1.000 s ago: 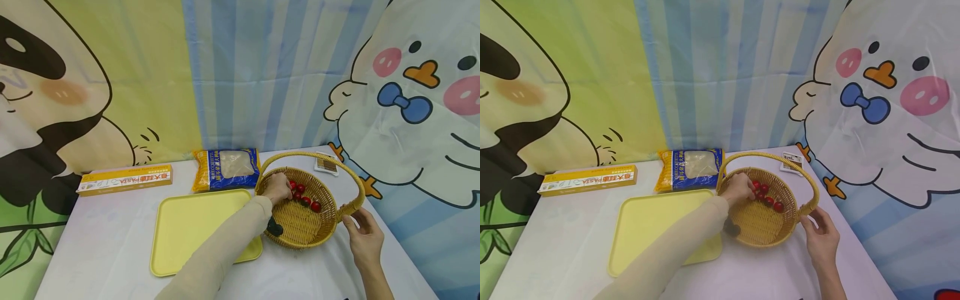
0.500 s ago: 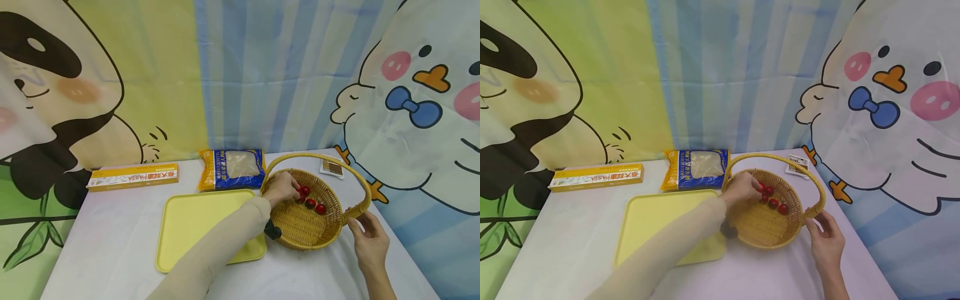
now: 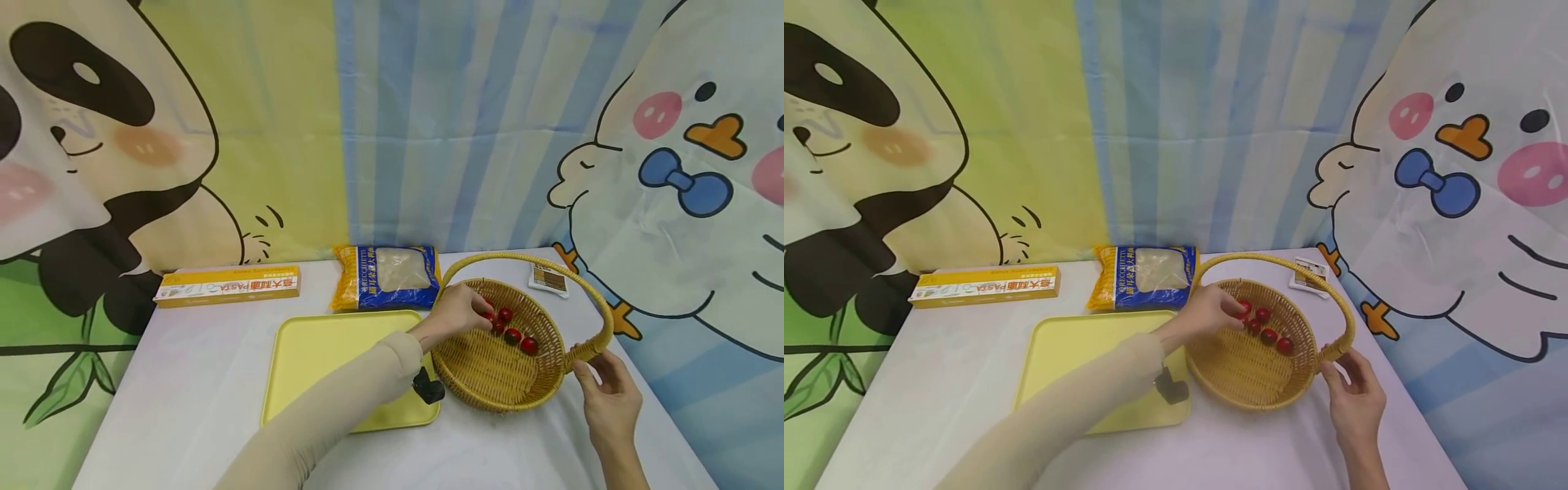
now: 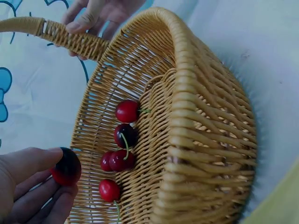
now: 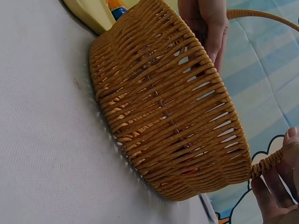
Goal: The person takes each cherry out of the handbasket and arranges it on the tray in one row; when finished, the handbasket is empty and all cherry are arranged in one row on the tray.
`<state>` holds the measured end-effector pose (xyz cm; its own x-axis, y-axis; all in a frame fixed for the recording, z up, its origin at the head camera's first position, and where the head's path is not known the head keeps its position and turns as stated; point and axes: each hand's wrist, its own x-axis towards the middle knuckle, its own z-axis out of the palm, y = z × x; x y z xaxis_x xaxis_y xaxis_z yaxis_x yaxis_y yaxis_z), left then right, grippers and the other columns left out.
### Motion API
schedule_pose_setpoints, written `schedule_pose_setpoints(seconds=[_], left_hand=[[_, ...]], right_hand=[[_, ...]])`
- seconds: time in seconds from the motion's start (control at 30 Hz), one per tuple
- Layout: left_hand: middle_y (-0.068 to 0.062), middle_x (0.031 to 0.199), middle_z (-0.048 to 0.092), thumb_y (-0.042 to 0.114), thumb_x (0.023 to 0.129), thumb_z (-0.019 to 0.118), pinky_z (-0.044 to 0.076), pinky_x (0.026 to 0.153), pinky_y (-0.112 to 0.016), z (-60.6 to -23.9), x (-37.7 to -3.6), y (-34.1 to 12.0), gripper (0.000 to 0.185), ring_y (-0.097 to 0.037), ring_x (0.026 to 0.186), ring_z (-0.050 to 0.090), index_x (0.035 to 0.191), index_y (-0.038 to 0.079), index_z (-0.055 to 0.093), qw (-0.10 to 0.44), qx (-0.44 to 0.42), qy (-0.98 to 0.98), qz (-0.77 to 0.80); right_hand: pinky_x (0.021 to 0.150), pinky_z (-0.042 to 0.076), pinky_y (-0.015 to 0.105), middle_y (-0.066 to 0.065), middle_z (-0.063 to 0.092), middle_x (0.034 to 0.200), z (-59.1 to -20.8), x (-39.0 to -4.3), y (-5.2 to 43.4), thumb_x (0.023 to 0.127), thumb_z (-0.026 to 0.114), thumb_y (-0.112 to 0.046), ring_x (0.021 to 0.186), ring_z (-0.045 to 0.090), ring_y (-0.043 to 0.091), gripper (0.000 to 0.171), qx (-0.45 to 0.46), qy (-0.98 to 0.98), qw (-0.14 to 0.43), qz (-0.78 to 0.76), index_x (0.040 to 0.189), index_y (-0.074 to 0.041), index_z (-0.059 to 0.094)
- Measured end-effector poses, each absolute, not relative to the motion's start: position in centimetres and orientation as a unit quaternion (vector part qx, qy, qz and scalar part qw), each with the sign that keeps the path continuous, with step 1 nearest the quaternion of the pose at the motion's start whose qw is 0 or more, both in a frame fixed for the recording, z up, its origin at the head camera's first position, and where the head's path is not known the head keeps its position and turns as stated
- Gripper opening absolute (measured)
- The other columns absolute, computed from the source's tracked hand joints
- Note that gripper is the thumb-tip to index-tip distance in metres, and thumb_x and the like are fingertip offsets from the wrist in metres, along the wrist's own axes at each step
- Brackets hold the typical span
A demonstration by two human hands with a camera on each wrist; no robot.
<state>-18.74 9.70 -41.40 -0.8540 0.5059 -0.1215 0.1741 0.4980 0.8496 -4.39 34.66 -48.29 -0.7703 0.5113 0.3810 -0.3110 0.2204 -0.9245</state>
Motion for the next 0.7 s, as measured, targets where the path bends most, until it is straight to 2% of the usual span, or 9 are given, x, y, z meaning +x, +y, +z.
schedule_pose_setpoints(seconds=[0.53,0.7], left_hand=[[0.008,0.118,0.079,0.023,0.09,0.085,0.056,0.082,-0.023,-39.8,-16.0,5.6,0.026,-0.013,0.11,0.071,0.116,0.026,0.083,0.167,0.24,0.831,0.474],[0.01,0.115,0.079,0.026,0.089,0.086,0.055,0.081,-0.021,-39.7,-15.7,4.7,0.024,-0.008,0.107,0.071,0.113,0.029,0.083,0.162,0.25,0.83,0.471]], right_hand=[[0.093,0.055,0.016,0.009,0.07,0.122,-48.3,-4.4,34.2,0.091,0.064,0.02,0.118,0.064,0.016,0.045,-0.071,-0.676,0.345,0.647,0.136,0.013,0.06],[0.093,0.056,0.017,0.009,0.069,0.121,-48.4,-4.6,34.2,0.091,0.064,0.021,0.117,0.066,0.016,0.045,-0.066,-0.665,0.347,0.658,0.135,0.016,0.058]])
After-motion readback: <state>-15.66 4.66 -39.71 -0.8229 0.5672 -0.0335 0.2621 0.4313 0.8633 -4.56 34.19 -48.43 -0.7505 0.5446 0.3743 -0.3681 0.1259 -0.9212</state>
